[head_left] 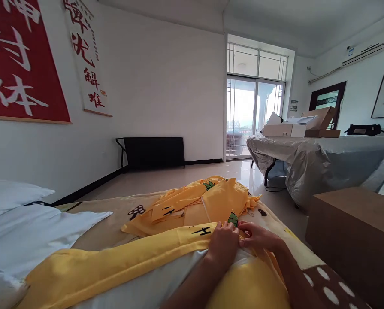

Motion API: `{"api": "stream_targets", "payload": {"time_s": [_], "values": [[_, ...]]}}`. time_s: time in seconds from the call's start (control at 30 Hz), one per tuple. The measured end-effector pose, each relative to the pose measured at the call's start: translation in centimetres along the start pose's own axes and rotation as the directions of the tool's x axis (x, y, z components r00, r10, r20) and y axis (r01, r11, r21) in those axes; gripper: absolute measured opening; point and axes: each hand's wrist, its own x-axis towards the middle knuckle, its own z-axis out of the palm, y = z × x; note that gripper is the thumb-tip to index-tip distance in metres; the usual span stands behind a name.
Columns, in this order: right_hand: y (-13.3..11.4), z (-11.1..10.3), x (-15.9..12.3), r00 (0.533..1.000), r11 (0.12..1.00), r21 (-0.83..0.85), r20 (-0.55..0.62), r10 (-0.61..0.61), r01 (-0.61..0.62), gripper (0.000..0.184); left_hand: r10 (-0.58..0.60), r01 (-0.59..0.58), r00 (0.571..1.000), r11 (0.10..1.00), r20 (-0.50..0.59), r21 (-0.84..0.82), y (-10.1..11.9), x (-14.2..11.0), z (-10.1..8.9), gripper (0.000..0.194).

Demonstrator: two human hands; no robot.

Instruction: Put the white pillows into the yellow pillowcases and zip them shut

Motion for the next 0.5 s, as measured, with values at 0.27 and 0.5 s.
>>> {"api": "stream_targets", "payload": {"time_s": [0.27, 0.5], "values": [[6.2, 0.7, 3.1, 0.871, 0.913, 0.373, -0.379, 0.313, -0.166, 0.060, 0.054, -0.054, 0.998, 0.997, 0.012, -0.057, 0.8, -1.2, -2.4, 0.029], [5.8, 1.3, 3.2, 0.889, 0.922, 0.356, -0.360, 0.284, -0.151, 0.043, 0.106, -0.108, 0.988, 0.994, 0.116, 0.009, 2.4, -3.6, -6.8, 0.029]]}}
